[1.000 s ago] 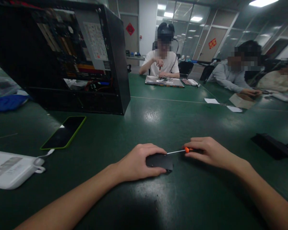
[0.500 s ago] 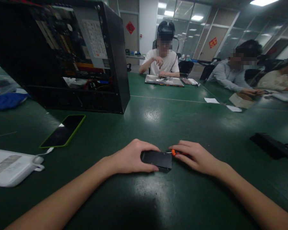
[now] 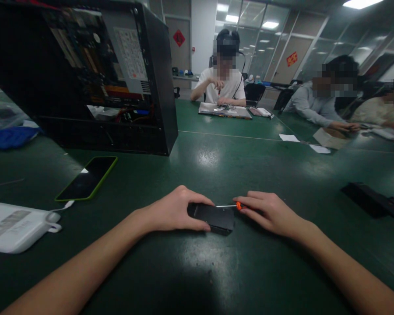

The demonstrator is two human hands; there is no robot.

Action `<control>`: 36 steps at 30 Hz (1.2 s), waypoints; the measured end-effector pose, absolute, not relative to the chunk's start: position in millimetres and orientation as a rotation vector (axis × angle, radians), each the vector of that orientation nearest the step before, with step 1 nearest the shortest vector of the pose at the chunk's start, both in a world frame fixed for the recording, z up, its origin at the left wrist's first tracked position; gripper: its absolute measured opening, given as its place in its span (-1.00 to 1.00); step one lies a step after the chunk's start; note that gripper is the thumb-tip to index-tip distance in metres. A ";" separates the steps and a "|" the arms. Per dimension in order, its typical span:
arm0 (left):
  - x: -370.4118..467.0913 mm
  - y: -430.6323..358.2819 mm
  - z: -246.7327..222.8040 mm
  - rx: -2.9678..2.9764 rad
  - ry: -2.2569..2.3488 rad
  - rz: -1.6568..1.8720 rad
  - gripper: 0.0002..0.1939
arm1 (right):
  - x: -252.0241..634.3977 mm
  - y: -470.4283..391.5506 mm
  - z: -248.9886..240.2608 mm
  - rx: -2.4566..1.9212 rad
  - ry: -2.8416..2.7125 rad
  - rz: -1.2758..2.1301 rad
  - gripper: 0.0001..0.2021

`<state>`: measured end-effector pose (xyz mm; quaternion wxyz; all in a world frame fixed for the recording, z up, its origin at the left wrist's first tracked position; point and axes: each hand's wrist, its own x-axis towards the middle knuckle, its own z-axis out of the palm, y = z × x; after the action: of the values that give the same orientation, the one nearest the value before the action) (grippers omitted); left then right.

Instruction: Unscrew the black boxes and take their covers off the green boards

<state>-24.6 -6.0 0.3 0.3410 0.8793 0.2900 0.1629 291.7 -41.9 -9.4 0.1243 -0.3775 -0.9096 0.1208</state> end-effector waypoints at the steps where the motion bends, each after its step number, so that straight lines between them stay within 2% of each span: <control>1: -23.5 -6.5 -1.4 2.275 0.752 0.431 -0.48 | 290.9 -43.0 -8.6 -1.100 -2.654 0.342 -0.60; 12: -23.5 -5.2 -2.6 2.258 0.743 0.441 -0.48 | 286.3 -53.7 -0.4 -1.045 -2.724 0.055 -0.58; 27: -23.3 -2.0 -10.0 2.231 0.708 0.460 -0.49 | 284.4 -48.4 -14.0 -1.006 -2.715 0.420 -0.55; 36: -22.3 -2.9 -11.5 2.267 0.650 0.472 -0.47 | 289.1 -45.6 -8.9 -0.982 -2.734 0.250 -0.58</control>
<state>-22.3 -2.9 -11.5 0.3602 0.8794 0.2520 0.1829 289.1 -45.6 -8.9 0.1128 -0.3345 -0.9317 0.0852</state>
